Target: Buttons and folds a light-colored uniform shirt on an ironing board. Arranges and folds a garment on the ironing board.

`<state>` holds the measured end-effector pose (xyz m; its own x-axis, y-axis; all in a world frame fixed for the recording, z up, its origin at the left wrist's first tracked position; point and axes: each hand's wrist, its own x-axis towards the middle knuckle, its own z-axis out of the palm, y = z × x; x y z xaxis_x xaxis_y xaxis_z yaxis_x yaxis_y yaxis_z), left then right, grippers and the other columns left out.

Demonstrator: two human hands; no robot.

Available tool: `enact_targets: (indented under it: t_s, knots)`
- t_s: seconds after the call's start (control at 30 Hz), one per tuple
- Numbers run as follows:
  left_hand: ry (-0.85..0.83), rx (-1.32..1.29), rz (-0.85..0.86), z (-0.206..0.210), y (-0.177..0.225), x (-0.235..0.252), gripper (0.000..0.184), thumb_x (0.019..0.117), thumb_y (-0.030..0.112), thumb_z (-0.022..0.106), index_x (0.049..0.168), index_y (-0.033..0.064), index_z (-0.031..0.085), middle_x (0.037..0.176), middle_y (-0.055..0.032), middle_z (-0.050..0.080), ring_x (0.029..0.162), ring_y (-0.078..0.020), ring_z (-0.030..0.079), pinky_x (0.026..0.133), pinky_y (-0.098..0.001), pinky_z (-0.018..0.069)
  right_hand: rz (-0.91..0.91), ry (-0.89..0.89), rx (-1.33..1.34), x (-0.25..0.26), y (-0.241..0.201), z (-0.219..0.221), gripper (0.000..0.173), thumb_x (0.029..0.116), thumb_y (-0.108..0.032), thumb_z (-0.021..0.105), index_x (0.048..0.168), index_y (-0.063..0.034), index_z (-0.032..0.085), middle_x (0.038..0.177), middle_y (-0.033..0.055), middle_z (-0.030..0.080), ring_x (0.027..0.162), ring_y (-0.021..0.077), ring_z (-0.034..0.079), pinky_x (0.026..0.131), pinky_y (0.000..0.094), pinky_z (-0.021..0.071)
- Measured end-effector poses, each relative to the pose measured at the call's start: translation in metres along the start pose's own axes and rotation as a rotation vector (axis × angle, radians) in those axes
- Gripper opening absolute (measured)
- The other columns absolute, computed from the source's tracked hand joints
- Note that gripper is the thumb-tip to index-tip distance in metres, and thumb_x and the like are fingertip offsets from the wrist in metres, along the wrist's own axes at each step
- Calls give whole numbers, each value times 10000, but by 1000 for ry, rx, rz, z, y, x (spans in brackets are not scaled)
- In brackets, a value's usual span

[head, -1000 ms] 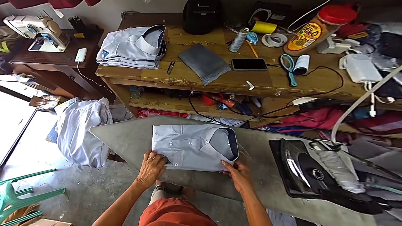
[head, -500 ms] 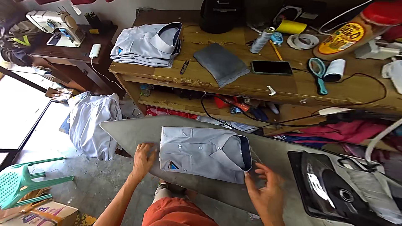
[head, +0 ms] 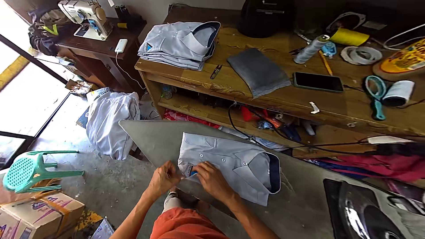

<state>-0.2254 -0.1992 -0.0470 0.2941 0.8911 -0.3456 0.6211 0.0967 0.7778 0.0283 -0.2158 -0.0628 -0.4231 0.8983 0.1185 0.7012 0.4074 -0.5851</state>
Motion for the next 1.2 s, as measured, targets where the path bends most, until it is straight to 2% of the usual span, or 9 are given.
enact_targets:
  t_s: [0.2, 0.33, 0.5, 0.67, 0.77, 0.83, 0.9, 1.07, 1.2]
  knots:
    - [381, 185, 90, 45, 26, -7, 589, 763, 537, 826, 956, 9, 653, 833, -104, 657, 759, -258, 659, 707, -457, 570, -59, 106, -61, 8, 5, -20, 276, 1025, -256, 500, 1020, -118, 740, 923, 57, 743, 901, 241, 716, 820, 425, 555]
    - [370, 6, 111, 46, 24, -10, 504, 825, 421, 794, 1051, -2, 638, 939, -106, 667, 840, -206, 663, 763, -385, 579, -122, 53, -57, 7, 5, -21, 270, 1008, -273, 513, 1006, -130, 743, 901, 55, 718, 911, 242, 699, 824, 400, 565]
    - [211, 75, 11, 52, -2, -13, 220, 954, 196, 636, 1011, -13, 676, 927, -155, 696, 852, -283, 701, 805, -471, 586, -79, -292, 140, 25, 12, -35, 189, 985, -200, 590, 1033, -73, 720, 915, 96, 720, 901, 259, 702, 831, 446, 557]
    - [577, 294, 221, 73, -3, -8, 235, 819, 222, 752, 885, 12, 670, 853, -141, 685, 841, -332, 697, 746, -481, 582, -32, -575, 263, 53, 11, -50, 214, 990, -237, 616, 1051, -59, 717, 853, 100, 718, 790, 230, 696, 766, 453, 549]
    - [626, 334, 285, 75, -9, -4, 136, 831, 158, 720, 846, 30, 677, 822, -127, 685, 823, -319, 700, 739, -464, 582, -28, -382, 186, 70, 8, -53, 311, 996, -338, 610, 1050, -68, 756, 950, 99, 747, 905, 237, 714, 849, 459, 561]
    - [638, 328, 296, 78, -11, -6, 118, 853, 153, 701, 843, 36, 688, 814, -114, 692, 817, -297, 704, 745, -443, 589, 33, -177, 40, 90, 12, -41, 399, 1039, -380, 530, 1257, -96, 706, 1222, 104, 721, 1174, 305, 647, 998, 529, 482]
    - [650, 343, 294, 81, -14, -7, 118, 840, 161, 707, 824, 45, 691, 807, -107, 700, 810, -288, 713, 738, -442, 593, 166, -111, -51, 110, 26, -20, 486, 1055, -432, 468, 1421, -146, 609, 1392, 88, 646, 1326, 332, 547, 1050, 577, 405]
    - [560, 399, 166, 78, -14, -14, 148, 833, 165, 734, 833, 25, 684, 751, -112, 699, 761, -301, 719, 735, -464, 585, 286, 67, -96, 121, 48, 21, 269, 1013, -244, 556, 1127, -57, 711, 1163, 181, 683, 1189, 409, 585, 958, 599, 422]
    - [525, 369, 165, 75, -12, -25, 147, 867, 182, 701, 838, 40, 678, 714, -95, 682, 713, -277, 716, 680, -439, 590, 207, 144, -165, 116, 57, 30, 269, 1038, -225, 493, 1096, -73, 707, 1125, 172, 687, 1147, 408, 605, 918, 584, 440]
